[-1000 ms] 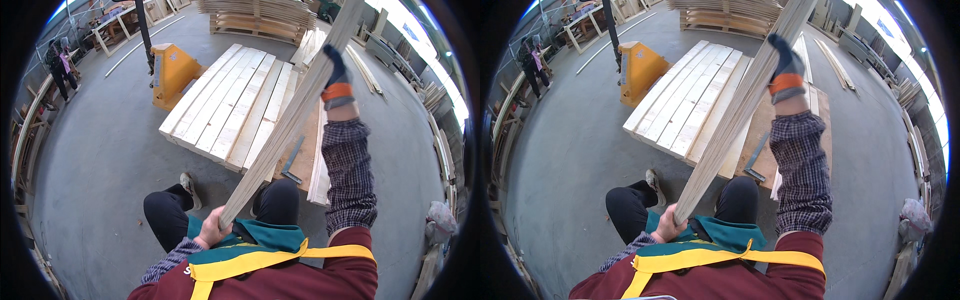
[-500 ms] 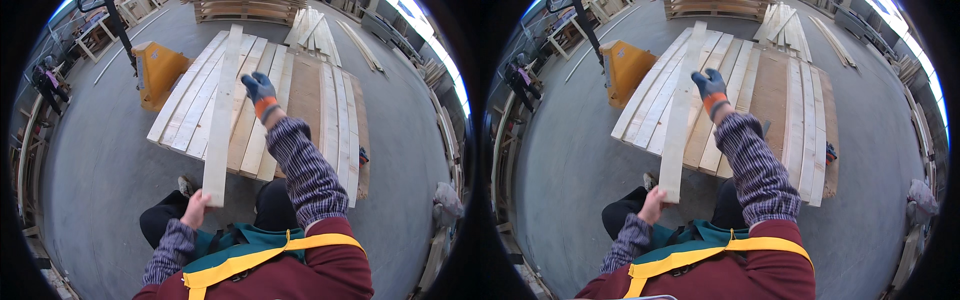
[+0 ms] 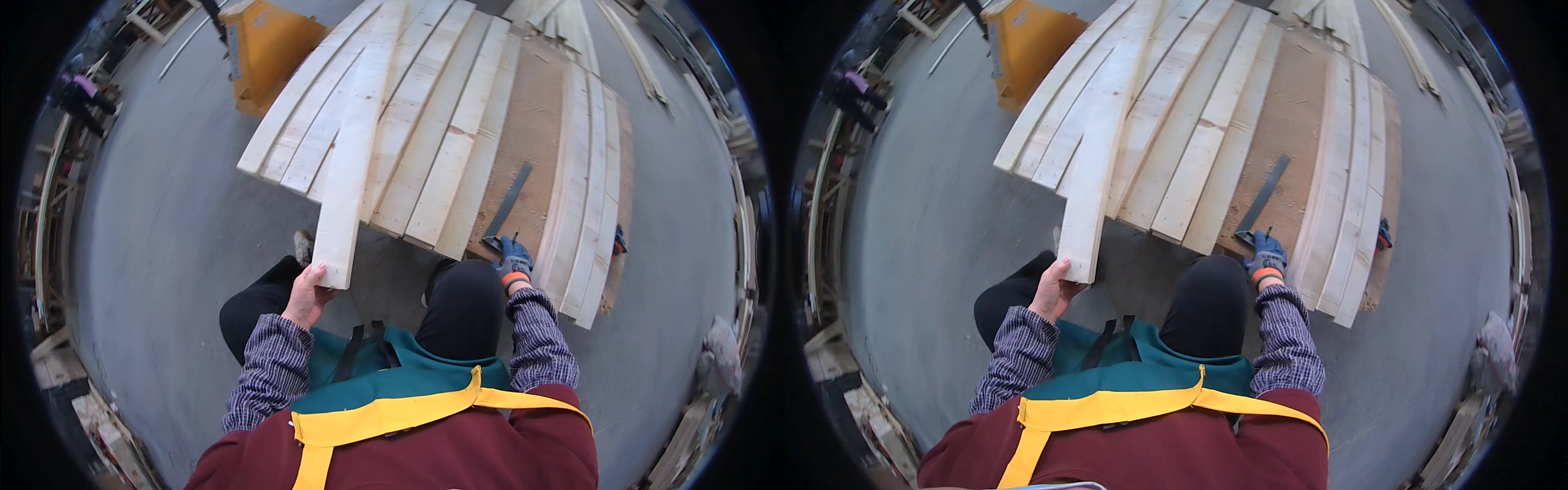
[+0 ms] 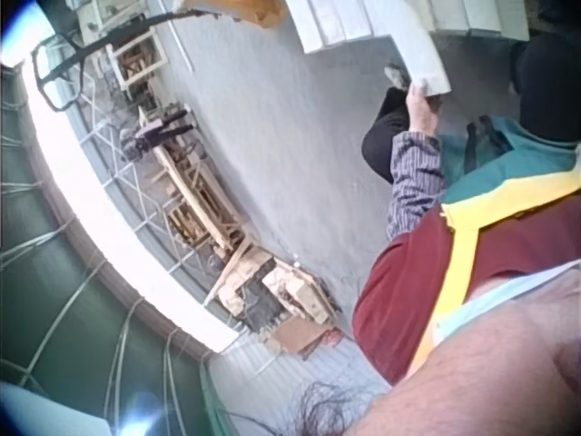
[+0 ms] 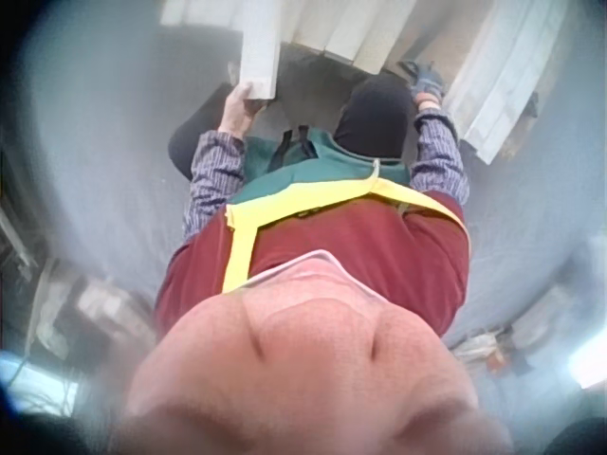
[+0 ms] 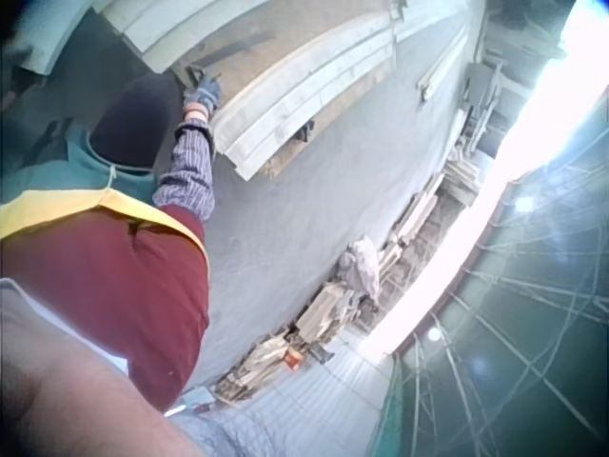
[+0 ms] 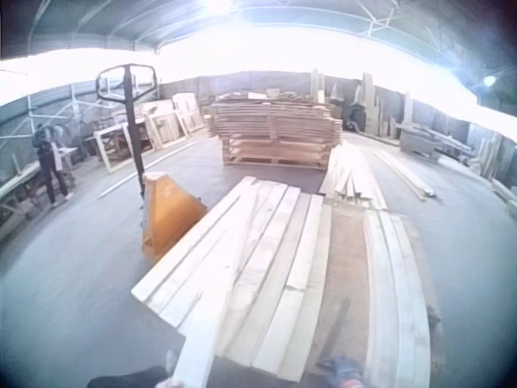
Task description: The person kneels on the floor and repeatedly marks wooden planks using a try square and a pencil. They pick up a plank, align the square, draw a line, and place the plank back on the stack.
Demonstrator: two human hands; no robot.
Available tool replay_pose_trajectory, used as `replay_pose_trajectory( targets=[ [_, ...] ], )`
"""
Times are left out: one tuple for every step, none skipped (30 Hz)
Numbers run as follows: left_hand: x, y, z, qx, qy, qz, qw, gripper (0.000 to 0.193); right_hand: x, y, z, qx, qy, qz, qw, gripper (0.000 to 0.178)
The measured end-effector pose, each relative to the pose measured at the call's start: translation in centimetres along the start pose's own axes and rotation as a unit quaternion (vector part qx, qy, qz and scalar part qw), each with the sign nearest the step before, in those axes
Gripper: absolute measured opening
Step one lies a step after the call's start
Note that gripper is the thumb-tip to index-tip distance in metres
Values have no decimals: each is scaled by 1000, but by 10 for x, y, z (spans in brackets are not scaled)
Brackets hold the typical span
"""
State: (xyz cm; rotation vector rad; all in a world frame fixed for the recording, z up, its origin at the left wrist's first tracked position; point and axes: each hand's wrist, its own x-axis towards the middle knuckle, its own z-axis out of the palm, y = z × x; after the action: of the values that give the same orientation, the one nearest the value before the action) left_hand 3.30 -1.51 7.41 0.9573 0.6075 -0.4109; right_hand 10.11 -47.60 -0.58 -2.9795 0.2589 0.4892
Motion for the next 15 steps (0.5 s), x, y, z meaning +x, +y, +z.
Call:
replay_pose_trajectory(
  targets=[
    [-3, -3, 0, -21, 3, 5, 1000, 41, 3, -3, 2, -12, 18, -10, 1000, 65],
    [-4, -6, 0, -30, -9, 25, 999, 40, 5, -4, 4, -21, 21, -7, 1000, 57],
    [-7, -11, -1, -37, -8, 41, 998, 40, 7, -4, 6, -27, 34, -15, 999, 49],
    [-11, -14, -2, -52, -8, 54, 997, 40, 9, -4, 10, -20, 26, -21, 999, 42],
    [-14, -18, -2, -68, 0, 65, 996, 37, 11, -1, 13, 1, 42, -46, 998, 36],
    [-18, -21, -4, -77, 3, 52, 996, 39, 8, 5, 18, 21, 66, -81, 994, 26],
    [-21, -23, -5, -84, 12, 36, 996, 40, 5, 13, 22, 34, 106, -113, 987, 24],
    [-25, -26, -6, -97, 0, 38, 995, 40, 4, 20, 24, 46, 145, -143, 978, 22],
    [-28, -29, -7, -103, 6, 38, 994, 40, 3, 27, 24, 59, 171, -163, 970, 20],
    [-31, -31, -8, -107, 19, 39, 993, 40, 4, 34, 17, 38, 209, -177, 961, 18],
    [-32, -33, -9, -112, 31, 41, 992, 40, 7, 37, 7, 14, 221, -157, 962, 17],
    [-34, -36, -10, -103, 58, 60, 991, 39, 7, 39, -8, 45, 266, -169, 948, 17],
    [-35, -38, -11, -108, 91, 79, 987, 36, 7, 38, -30, 53, 294, -165, 940, 25],
    [-36, -39, -13, -94, 136, 102, 981, 35, 1, 32, -52, 102, 333, -161, 923, 34],
    [-37, -41, -15, -79, 182, 123, 972, 35, -8, 21, -75, 125, 376, -202, 896, 38]
  ],
)
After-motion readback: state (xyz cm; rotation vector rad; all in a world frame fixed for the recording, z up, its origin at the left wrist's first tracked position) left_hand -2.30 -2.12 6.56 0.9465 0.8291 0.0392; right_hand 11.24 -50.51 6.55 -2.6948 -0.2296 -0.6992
